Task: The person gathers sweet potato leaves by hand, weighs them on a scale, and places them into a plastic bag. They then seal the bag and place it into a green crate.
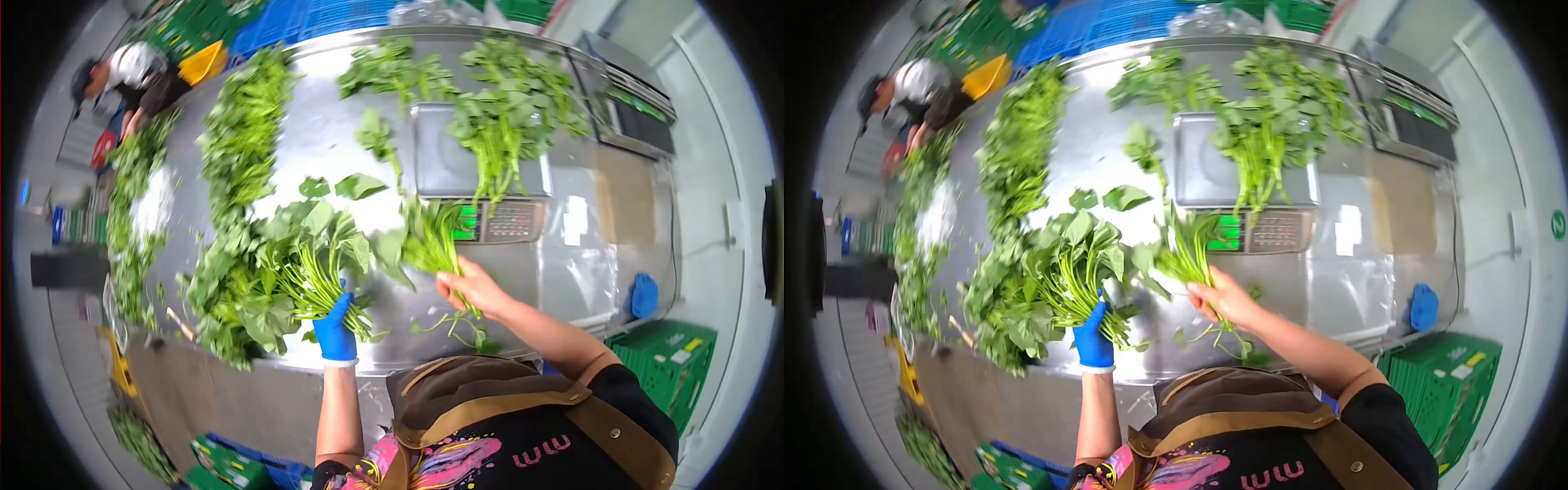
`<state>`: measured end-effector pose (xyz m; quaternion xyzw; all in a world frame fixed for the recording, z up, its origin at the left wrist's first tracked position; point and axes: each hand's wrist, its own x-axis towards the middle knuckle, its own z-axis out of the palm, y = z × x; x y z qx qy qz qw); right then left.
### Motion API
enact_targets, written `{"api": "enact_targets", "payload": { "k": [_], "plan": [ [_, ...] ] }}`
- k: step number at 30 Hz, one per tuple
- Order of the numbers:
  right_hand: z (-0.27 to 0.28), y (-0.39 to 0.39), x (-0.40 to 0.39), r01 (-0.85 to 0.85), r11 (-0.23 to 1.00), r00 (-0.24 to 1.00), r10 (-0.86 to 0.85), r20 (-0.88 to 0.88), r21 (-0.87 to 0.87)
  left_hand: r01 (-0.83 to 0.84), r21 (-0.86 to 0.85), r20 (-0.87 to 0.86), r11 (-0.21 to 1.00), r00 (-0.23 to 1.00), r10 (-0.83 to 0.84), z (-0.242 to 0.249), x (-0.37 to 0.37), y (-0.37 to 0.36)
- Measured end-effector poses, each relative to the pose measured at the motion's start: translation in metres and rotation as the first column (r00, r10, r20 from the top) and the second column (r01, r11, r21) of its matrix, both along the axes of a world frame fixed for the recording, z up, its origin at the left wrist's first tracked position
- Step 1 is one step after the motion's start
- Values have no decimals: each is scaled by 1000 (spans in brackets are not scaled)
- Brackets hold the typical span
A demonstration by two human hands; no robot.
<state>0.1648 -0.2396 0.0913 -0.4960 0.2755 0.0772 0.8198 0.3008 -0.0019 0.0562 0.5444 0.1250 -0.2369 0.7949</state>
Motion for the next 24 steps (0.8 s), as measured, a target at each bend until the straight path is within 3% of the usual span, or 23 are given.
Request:
{"api": "enact_targets", "payload": {
  "k": [2, 4, 5, 6, 8, 9, 10, 12, 13, 15, 16, 18, 19, 20, 22, 23, 24],
  "plan": [
    [27, -39, 5, 172, 967, 976, -142, 164, -189, 47, -132, -2, 990, 999, -48, 4, 15, -42],
    [54, -81, 18, 398, 899, 835, -272, 478, -184, 146, -127, 135, 981, 982, -129, 19, 30, -102],
    [63, -117, 24, 441, 883, 783, -291, 550, -160, 279, -61, 147, 958, 952, -268, 50, 37, -161],
    [67, -140, 31, 468, 873, 730, -296, 617, -135, 384, -147, 176, 912, 917, -358, 58, 40, -194],
    [45, -169, 44, 450, 877, 781, -294, 551, -170, 481, -193, 244, 855, 868, -433, 47, 44, -253],
    [26, -179, 51, 441, 877, 803, -293, 519, -188, 541, -279, 179, 793, 841, -511, 35, 47, -279],
    [6, -183, 57, 450, 889, 852, -400, 338, -81, 541, -296, 99, 787, 837, -538, 27, 44, -304],
    [-60, -198, 62, 385, 921, 920, -388, -62, -60, 616, -266, -130, 742, 740, -660, -46, 53, -331],
    [-65, -198, 63, 409, 912, 907, -406, -111, 9, 619, -256, -141, 743, 736, -662, -58, 51, -336],
    [-60, -197, 64, 387, 922, 922, -387, -30, 14, 623, -304, -153, 721, 715, -682, -71, 47, -335],
    [-60, -193, 63, 387, 922, 922, -387, 21, 7, 661, -367, -134, 655, 659, -740, -74, 51, -331],
    [-52, -185, 57, 389, 900, 920, -392, 24, -199, 711, -486, -86, 507, 538, -838, -72, 56, -321],
    [-39, -185, 55, 380, 873, 921, -389, 32, -305, 646, -296, -240, 704, 663, -709, -58, 48, -318],
    [-26, -182, 50, 304, 778, 933, -361, 5, -550, 624, -213, -211, 752, 722, -659, -43, 44, -313],
    [-2, -175, 31, 75, 428, 943, -325, -76, -900, 550, -52, -136, 833, 823, -552, -26, 36, -301],
    [-1, -172, 23, 7, 297, 934, -343, -100, -955, 540, -42, -100, 840, 835, -542, -27, 34, -293],
    [-5, -171, 15, 53, 236, 940, -340, -31, -970, 497, 19, -70, 868, 866, -494, -36, 31, -288]
  ]
}}
